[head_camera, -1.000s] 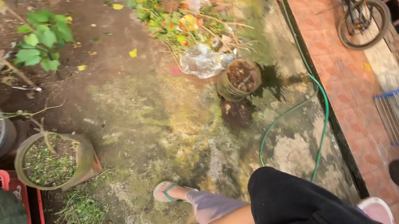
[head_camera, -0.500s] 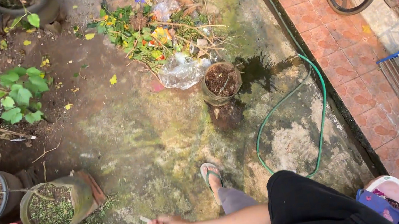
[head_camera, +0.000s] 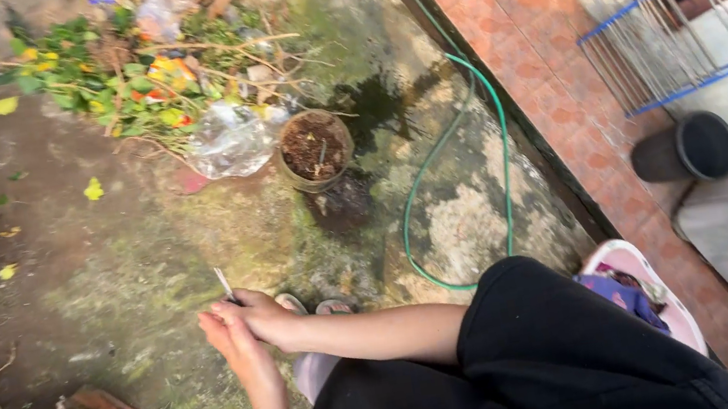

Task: Loosen soil and manage potted plants in an outdoor garden area.

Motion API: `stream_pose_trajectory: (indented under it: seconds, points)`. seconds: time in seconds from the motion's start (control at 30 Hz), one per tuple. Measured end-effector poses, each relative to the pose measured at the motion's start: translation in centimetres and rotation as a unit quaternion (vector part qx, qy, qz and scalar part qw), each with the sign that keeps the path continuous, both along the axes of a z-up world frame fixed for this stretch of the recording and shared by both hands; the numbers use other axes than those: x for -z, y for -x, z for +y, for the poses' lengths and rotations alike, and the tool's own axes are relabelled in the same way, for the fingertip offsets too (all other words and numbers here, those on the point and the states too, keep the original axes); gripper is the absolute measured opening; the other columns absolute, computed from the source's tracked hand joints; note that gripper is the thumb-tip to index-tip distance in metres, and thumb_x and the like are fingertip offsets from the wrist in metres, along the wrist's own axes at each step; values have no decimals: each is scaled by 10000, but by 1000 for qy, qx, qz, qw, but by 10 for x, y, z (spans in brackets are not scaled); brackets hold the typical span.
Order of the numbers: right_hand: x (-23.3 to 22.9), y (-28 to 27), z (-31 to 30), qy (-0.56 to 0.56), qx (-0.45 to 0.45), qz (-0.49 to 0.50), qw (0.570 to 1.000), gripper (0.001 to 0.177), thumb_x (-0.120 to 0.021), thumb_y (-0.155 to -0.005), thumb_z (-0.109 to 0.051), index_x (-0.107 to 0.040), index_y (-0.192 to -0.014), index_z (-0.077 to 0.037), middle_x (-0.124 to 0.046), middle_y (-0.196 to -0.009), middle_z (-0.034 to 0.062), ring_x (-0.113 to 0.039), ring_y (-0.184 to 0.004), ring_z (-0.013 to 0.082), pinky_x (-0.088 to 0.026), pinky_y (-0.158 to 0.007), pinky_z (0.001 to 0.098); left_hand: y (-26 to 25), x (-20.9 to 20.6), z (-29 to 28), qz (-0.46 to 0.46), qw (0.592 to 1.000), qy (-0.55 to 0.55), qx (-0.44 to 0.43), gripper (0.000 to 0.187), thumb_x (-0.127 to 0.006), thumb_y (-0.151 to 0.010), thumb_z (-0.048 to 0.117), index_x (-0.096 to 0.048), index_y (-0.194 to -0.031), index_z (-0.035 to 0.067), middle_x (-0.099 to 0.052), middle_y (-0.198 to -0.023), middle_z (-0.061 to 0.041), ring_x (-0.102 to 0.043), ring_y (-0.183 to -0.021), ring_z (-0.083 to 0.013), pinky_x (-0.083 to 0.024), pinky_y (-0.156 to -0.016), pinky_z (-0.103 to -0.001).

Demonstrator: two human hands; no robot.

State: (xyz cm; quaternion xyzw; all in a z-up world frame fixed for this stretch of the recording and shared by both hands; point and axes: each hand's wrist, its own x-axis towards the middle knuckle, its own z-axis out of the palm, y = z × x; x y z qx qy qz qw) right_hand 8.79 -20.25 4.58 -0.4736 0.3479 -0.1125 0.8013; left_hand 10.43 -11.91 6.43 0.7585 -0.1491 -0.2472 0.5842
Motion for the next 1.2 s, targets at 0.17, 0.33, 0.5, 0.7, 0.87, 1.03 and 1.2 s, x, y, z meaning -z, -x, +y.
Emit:
stream_pose_trajectory:
  seconds: [0.17, 0.33, 0.5, 0.7, 0.87, 1.03, 1.2]
  points:
    - [-3, -16, -44, -54, -26, 64, 996, 343, -558, -1034, -383, -618, -1219, -101, -657, -1079, 5, -623, -979, 126, -551, -759, 345, -39, 1, -37, 4, 1000, 24, 5, 761, -369, -1062, 497, -149, -1633, 45, -114, -1716, -214, -91, -1594, -341, -119, -1247, -412]
    - [77, -6, -50, -171, 24, 34, 984, 356, -558, -1092, -315, -616, -1307, -37, -613, -1166, 92, -573, -1024, 172, -495, -814, 313, -46, 46, -78, -15, 995, -68, 71, 710, -380, -1039, 461, -273, -1626, 77, -255, -1712, -177, -167, -1618, -332, -132, -1298, -462]
    - [87, 14, -115, -280, 107, 45, 953, 344, -532, -1062, -305, -615, -1313, -85, -664, -1217, 56, -637, -1077, 132, -550, -910, 297, -23, 108, -138, -26, 979, -162, 120, 707, -380, -1030, 481, -273, -1628, 119, -191, -1702, -183, -59, -1576, -405, -60, -1250, -527]
    - [112, 72, -242, -326, 101, 63, 938, 324, -547, -1064, -316, -615, -1281, -85, -673, -1131, 34, -644, -1012, 129, -552, -875, 303, 37, 164, -249, -19, 979, -172, 110, 683, -418, -1021, 453, -321, -1599, 103, -223, -1678, -216, -117, -1569, -387, -108, -1233, -488]
    - [158, 156, -386, -228, 115, 26, 967, 323, -563, -1068, -320, -623, -1256, -64, -673, -1109, 8, -639, -991, 115, -545, -845, 288, 109, 181, -408, -5, 993, -79, 85, 669, -479, -1006, 438, -379, -1567, 88, -396, -1598, -222, -368, -1486, -354, -291, -1198, -429]
    - [191, 209, -549, -316, 103, 40, 942, 318, -512, -1065, -315, -663, -1249, -105, -730, -1198, 5, -713, -1111, 138, -593, -974, 302, 162, 208, -553, -116, 988, -49, 94, 661, -489, -1014, 363, -372, -1582, 46, -354, -1577, -307, -275, -1492, -455, -200, -1212, -543]
    - [103, 178, -616, -123, 35, 65, 990, 249, -586, -1085, -235, -693, -1174, -29, -730, -1037, 26, -683, -963, 152, -573, -854, 309, 140, 165, -598, 9, 997, 70, -44, 628, -497, -967, 312, -422, -1544, 75, -388, -1579, -240, -476, -1366, -446, -401, -1116, -549]
